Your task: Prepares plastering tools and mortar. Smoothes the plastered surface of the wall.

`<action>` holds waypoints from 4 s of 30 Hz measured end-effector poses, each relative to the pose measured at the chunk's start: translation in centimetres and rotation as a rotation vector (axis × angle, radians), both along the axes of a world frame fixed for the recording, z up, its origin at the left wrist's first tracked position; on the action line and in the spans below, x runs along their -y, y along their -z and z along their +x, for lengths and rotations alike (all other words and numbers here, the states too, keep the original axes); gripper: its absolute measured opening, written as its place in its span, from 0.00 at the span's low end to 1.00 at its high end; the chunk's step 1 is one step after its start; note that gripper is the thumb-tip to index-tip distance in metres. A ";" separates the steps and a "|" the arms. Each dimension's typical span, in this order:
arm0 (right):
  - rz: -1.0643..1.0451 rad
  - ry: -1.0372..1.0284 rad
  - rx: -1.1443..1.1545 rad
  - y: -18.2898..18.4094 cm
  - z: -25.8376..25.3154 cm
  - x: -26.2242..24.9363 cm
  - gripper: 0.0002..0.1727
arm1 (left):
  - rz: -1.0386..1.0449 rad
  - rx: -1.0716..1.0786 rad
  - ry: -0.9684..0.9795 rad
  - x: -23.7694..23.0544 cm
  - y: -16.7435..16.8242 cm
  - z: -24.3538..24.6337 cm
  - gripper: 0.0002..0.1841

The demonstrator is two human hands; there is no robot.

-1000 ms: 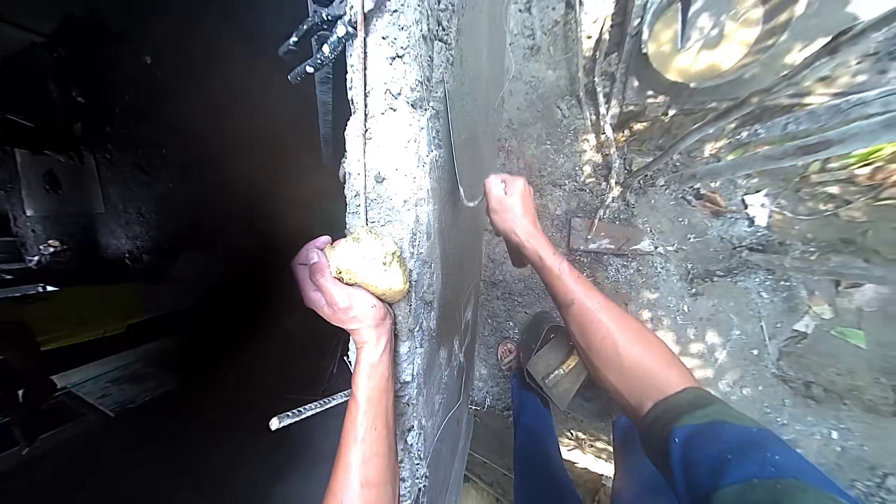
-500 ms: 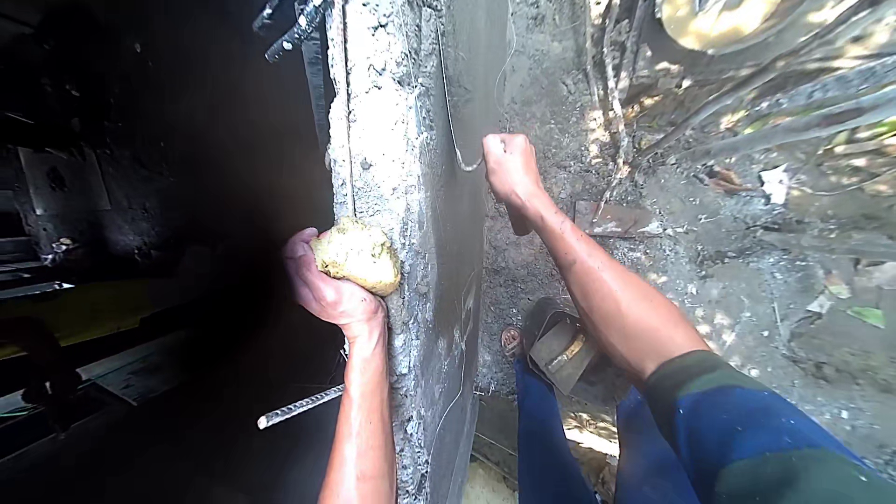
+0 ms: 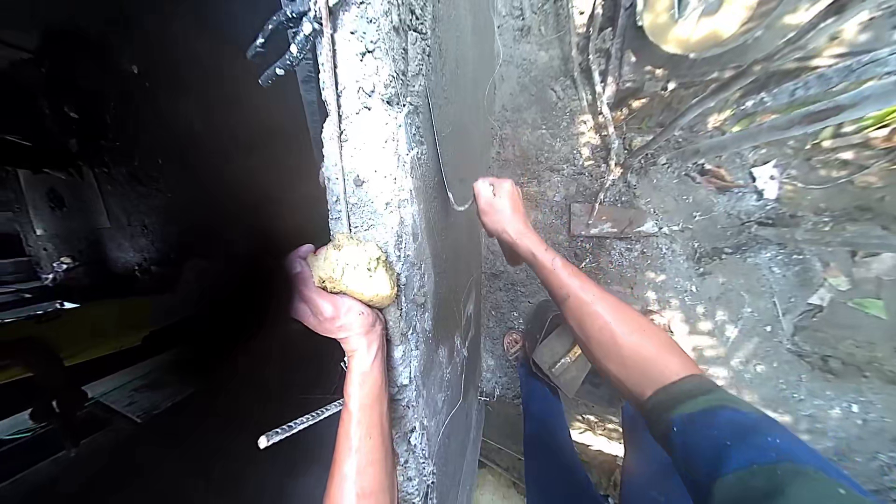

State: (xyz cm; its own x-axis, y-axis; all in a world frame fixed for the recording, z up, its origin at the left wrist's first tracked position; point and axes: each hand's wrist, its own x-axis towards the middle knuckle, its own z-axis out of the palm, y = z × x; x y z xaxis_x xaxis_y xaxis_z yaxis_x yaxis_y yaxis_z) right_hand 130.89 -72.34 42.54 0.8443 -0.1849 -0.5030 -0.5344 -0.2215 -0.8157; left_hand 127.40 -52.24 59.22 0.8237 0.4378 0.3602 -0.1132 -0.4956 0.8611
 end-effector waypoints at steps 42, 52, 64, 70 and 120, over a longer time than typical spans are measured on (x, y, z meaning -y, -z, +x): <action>0.051 0.038 -0.011 1.4 3.1 1.2 0.29 | 0.079 0.003 -0.036 0.2 0.0 -0.2 0.17; 0.074 0.010 -0.054 1.6 0.8 0.7 0.27 | 0.146 0.000 -0.024 0.5 0.0 -0.4 0.19; 0.066 -0.024 -0.068 0.5 -2.6 -0.2 0.24 | 0.151 0.013 -0.014 0.0 0.3 -0.3 0.17; 0.080 0.019 -0.061 2.2 0.7 0.2 0.26 | 0.124 -0.013 -0.065 0.0 0.3 -0.4 0.18; 0.031 -0.006 -0.109 1.7 -7.9 -3.2 0.25 | 0.050 0.009 0.032 -1.1 0.9 -0.5 0.18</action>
